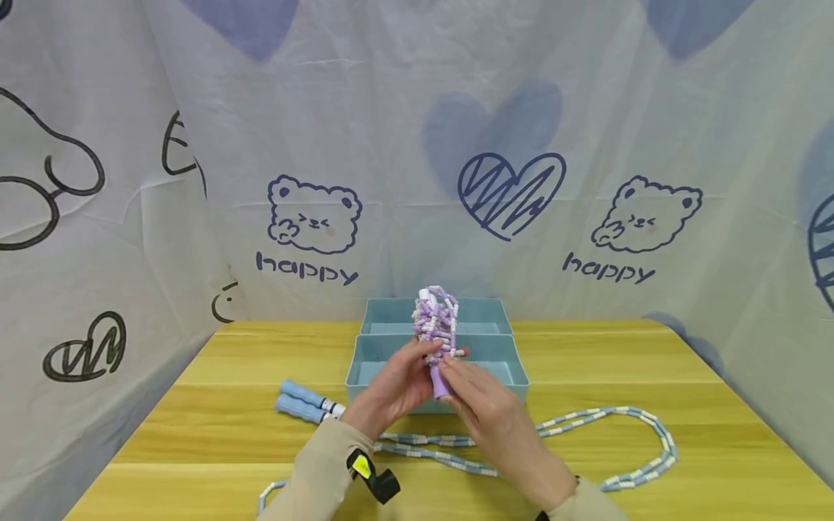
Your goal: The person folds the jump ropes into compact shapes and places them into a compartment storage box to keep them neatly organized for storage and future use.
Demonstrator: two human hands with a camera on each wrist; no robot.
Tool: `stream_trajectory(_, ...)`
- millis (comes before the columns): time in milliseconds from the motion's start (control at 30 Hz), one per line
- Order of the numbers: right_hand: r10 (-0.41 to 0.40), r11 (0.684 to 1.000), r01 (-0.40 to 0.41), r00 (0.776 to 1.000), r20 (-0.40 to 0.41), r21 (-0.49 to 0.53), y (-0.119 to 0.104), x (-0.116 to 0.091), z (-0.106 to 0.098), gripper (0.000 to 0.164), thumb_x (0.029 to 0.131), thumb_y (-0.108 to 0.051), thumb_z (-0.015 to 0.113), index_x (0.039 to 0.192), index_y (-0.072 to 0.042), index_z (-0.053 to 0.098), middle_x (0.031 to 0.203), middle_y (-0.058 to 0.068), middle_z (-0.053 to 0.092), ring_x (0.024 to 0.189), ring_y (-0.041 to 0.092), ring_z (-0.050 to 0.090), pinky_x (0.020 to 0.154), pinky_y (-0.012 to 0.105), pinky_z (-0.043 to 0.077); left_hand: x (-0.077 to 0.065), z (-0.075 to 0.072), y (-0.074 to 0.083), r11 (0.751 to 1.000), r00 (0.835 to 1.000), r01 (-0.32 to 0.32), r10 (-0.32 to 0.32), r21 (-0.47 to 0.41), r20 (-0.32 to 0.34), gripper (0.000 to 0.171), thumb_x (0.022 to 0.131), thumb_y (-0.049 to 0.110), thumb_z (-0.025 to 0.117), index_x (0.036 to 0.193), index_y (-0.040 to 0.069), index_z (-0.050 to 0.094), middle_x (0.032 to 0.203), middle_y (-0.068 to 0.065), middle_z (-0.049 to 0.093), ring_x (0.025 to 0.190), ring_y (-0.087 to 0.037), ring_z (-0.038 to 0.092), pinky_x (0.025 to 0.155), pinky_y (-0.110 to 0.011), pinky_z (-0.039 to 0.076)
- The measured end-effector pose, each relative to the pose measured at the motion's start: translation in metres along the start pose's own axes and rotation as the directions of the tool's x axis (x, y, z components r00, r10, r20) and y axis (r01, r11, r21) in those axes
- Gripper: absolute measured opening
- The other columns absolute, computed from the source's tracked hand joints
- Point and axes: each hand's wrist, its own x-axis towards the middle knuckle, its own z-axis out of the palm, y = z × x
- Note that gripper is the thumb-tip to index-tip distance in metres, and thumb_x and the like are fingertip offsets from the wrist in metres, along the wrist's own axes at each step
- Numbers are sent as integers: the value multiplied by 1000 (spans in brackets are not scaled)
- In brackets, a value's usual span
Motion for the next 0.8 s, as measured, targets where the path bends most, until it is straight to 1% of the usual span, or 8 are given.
stream_trajectory(133, -63, 998, 62, 996, -57, -19, 0, 0, 3, 41, 105, -26, 44, 126, 4, 64, 126, 16, 64, 113, 29, 63, 92, 36, 50, 1, 1, -2, 1000, 1000, -2, 3, 27, -12, 61, 100, 11, 51, 152, 14, 19, 139, -28, 43, 117, -34, 57, 95, -42, 49)
stream_trajectory(233, -79, 997, 78, 995, -61, -11, 1, 0, 4, 40, 105, -25, 46, 124, 4, 64, 124, 15, 65, 112, 29, 63, 92, 35, 50, 2, 2, -4, 999, 1000, -3, 3, 49, -14, 62, 99, 8, 53, 151, 10, 20, 134, -26, 49, 108, -30, 62, 91, -39, 51)
stream_trajectory(367, -43, 999, 44, 999, -24, 31, 2, -1, 4, 40, 103, -29, 50, 125, 2, 65, 125, 13, 65, 115, 28, 61, 93, 32, 49, 3, 0, -3, 997, 1000, -3, 2, 76, 11, 62, 99, 6, 53, 151, 7, 19, 131, -27, 52, 101, -28, 66, 88, -38, 53)
stream_trajectory(467, -7, 994, 5, 1000, 17, 113, 4, -2, 1, 36, 100, -26, 59, 124, 0, 66, 123, 10, 66, 114, 25, 62, 92, 30, 50, 2, -6, -1, 987, 1000, 8, -11, 158, 18, 60, 98, 5, 54, 149, 5, 24, 130, -26, 55, 97, -27, 67, 84, -38, 55)
stream_trajectory(567, 59, 967, -74, 996, 68, 244, 8, -2, -4, 29, 96, -16, 65, 122, -4, 69, 119, 5, 69, 109, 21, 65, 89, 28, 52, 2, -11, 3, 963, 999, 20, -31, 270, 38, 58, 95, 4, 57, 146, 5, 30, 127, -24, 58, 93, -25, 68, 82, -38, 55)
stream_trajectory(667, 177, 907, -204, 979, 106, 369, 13, 1, -11, 25, 95, -10, 65, 119, -8, 71, 115, 0, 70, 104, 16, 67, 85, 27, 53, 0, -14, 11, 934, 995, 11, -45, 358, 86, 54, 94, 6, 60, 142, 3, 35, 122, -23, 60, 91, -27, 68, 85, -42, 54)
stream_trajectory(733, 265, 871, -293, 956, 125, 394, 18, 3, -15, 22, 97, -12, 63, 117, -9, 72, 112, -3, 71, 102, 14, 68, 82, 28, 55, -1, -16, 17, 921, 992, 5, -54, 390, 114, 50, 94, 7, 61, 139, 3, 39, 121, -24, 60, 91, -30, 69, 87, -47, 53)
stream_trajectory(800, 343, 857, -373, 928, 147, 355, 24, 6, -19, 23, 99, -17, 60, 118, -10, 72, 111, -4, 71, 103, 14, 67, 81, 31, 55, -3, -18, 22, 909, 991, 6, -63, 417, 122, 49, 94, 7, 62, 138, 4, 40, 120, -23, 60, 91, -33, 69, 88, -52, 52)
